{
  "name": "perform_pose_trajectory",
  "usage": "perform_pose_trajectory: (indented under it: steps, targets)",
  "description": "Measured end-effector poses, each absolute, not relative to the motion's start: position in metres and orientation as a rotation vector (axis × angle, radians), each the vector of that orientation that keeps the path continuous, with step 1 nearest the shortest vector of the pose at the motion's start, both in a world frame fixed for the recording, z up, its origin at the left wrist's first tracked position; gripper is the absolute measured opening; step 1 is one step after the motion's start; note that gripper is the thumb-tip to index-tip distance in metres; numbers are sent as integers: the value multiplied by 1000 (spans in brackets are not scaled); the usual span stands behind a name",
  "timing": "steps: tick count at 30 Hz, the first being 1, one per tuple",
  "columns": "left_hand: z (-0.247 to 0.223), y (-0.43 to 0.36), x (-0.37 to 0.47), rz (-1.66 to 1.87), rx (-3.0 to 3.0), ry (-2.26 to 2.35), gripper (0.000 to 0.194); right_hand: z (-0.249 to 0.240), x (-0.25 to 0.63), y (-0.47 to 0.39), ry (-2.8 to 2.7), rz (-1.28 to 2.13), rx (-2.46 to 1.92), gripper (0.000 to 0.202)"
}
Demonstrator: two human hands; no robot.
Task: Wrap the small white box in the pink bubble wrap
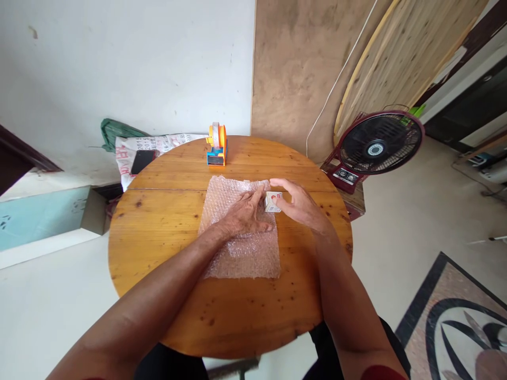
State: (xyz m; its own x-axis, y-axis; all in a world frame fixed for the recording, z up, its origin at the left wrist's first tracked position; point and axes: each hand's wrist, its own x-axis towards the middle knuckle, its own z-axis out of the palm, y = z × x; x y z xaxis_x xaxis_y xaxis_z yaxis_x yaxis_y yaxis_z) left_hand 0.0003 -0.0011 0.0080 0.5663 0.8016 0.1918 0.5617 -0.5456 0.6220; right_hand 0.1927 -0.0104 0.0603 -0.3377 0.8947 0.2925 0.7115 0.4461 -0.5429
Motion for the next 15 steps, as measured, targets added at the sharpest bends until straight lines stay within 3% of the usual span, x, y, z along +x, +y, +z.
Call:
perform_pose_trajectory:
  steps: [9, 15]
  targets:
    - [4, 0, 0, 642, 2296, 1103, 117, 53, 194, 2, -1876, 814, -1329, 53]
    - [4, 1, 1, 637, 2313, 1113, 119, 53, 196, 6, -1748, 1069, -1288, 72]
